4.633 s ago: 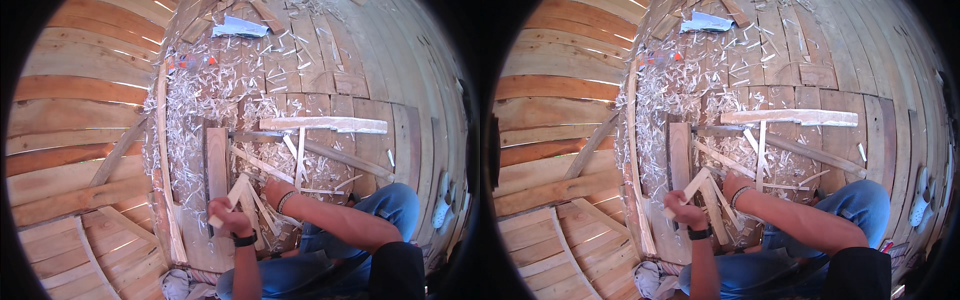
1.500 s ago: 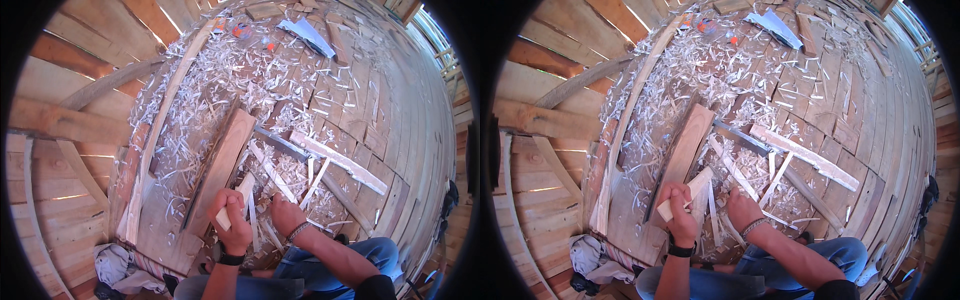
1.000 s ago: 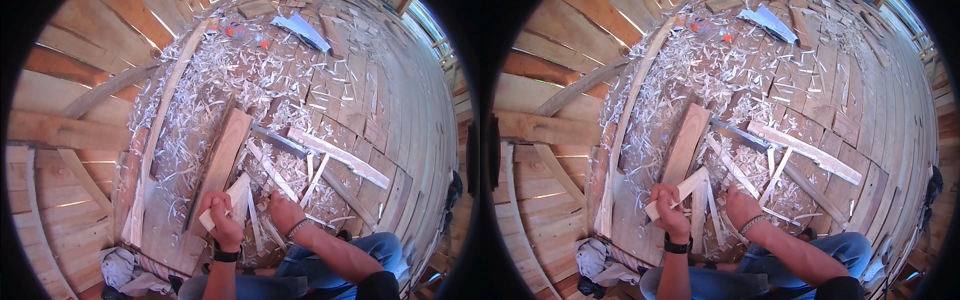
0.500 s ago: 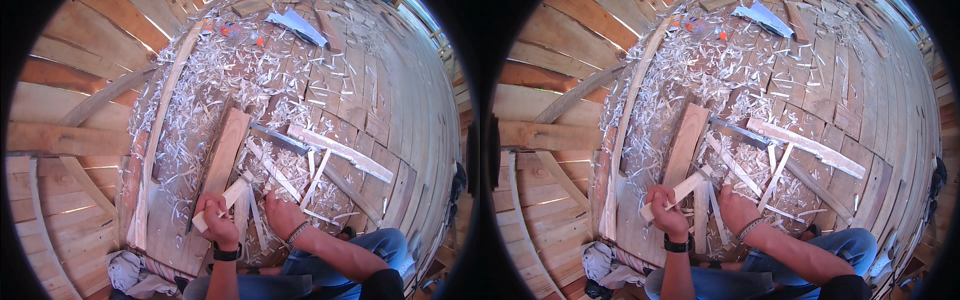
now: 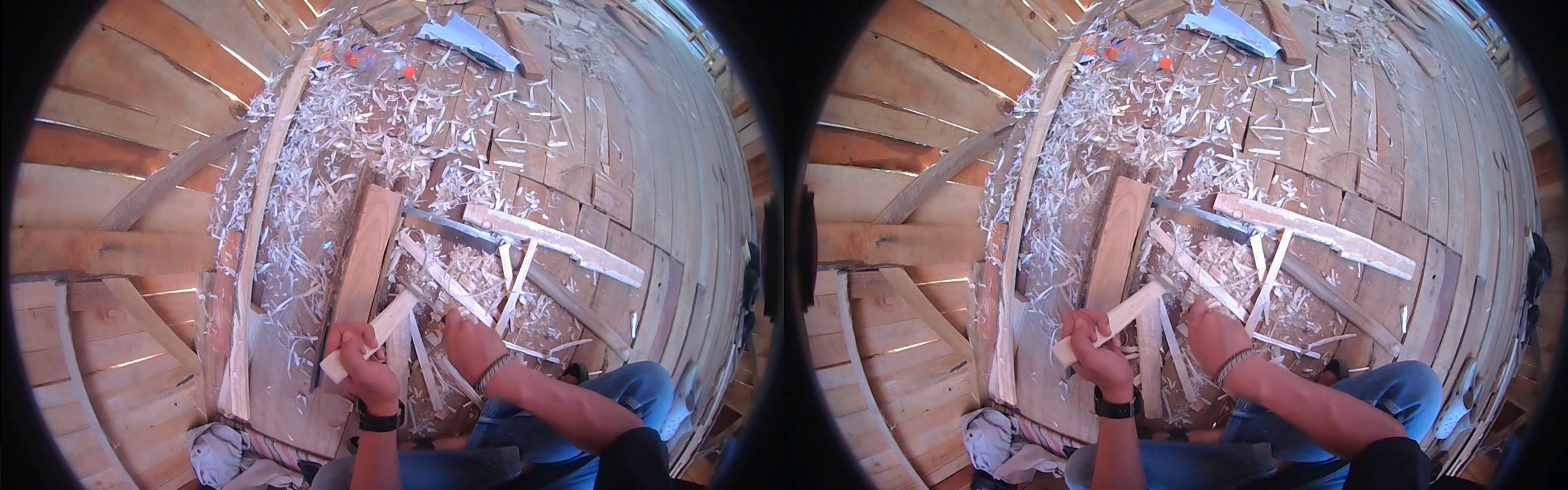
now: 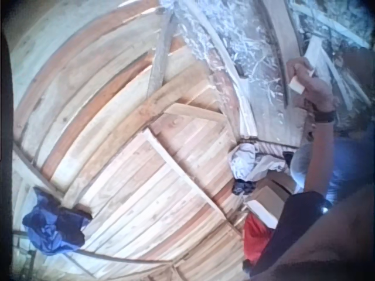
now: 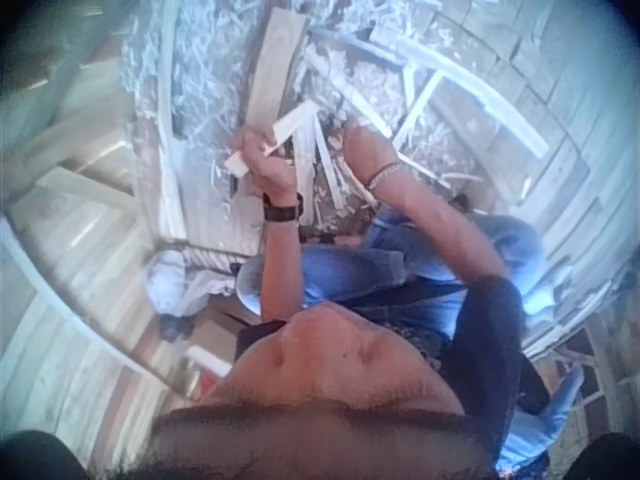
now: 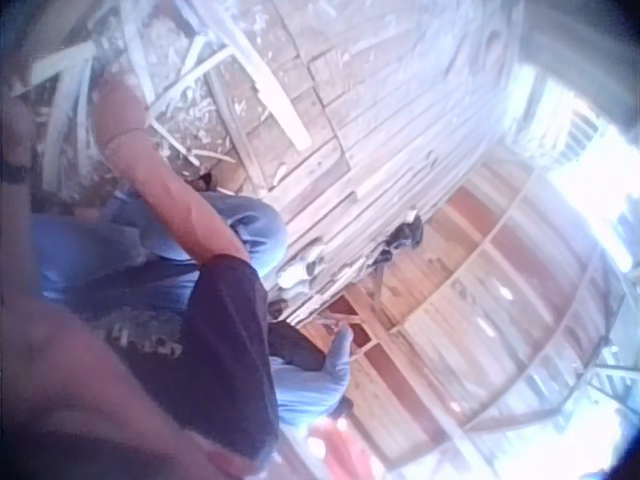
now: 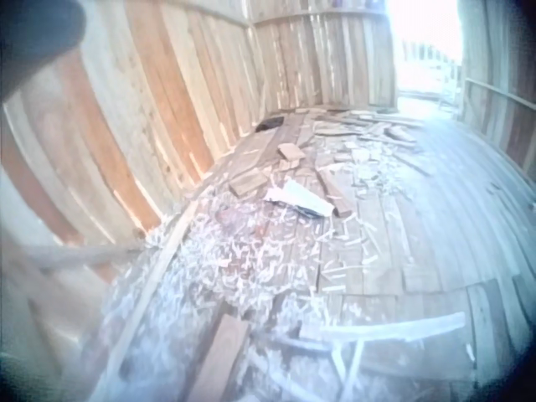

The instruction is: The person carves a wooden piece with a knife while sitting on a wooden floor covered in wood shavings.

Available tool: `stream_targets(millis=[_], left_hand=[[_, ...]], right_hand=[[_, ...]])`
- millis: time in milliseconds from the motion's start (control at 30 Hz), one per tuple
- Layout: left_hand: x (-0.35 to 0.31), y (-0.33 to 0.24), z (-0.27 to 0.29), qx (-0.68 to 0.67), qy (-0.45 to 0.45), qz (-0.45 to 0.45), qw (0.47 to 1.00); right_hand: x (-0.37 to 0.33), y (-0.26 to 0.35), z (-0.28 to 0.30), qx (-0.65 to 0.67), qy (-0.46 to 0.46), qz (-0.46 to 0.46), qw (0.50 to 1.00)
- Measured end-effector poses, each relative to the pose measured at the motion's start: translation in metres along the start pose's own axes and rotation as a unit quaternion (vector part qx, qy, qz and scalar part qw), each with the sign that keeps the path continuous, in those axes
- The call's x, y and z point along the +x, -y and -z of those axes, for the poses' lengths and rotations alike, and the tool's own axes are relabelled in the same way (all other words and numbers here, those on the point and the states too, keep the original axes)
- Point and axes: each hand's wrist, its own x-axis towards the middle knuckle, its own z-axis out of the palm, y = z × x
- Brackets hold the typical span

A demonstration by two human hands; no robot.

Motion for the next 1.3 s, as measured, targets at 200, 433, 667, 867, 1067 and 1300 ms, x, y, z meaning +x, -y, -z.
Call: stream_targets(millis=[200,433,667,867,1067,1300], left_hand=[[-0.007,0.004,-0.004,0.024,0.01,-0.006,1.0],[-0.006,0.004,-0.003,0.015,0.004,-0.012,1.0],[-0.008,0.004,-0.006,0.03,-0.003,-0.018,0.999],[-0.007,0.004,-0.002,0.027,-0.042,0.009,0.999],[-0.006,-0.002,-0.005,0.01,-0.079,0.03,0.996],[-0.004,-0.004,-0.005,-0.028,-0.109,0.055,0.992]], right_hand=[[0.01,-0.017,-0.014,0.033,0.005,-0.033,0.999],[0.01,-0.011,-0.013,0.024,-0.002,-0.036,0.999],[0.006,-0.013,-0.014,0.055,-0.007,-0.027,0.998],[-0.004,0.008,0.001,0.037,-0.002,0.003,0.999],[-0.003,0.006,-0.001,0.047,-0.009,-0.017,0.999],[-0.005,0.008,0.001,0.038,-0.006,-0.03,0.999]])
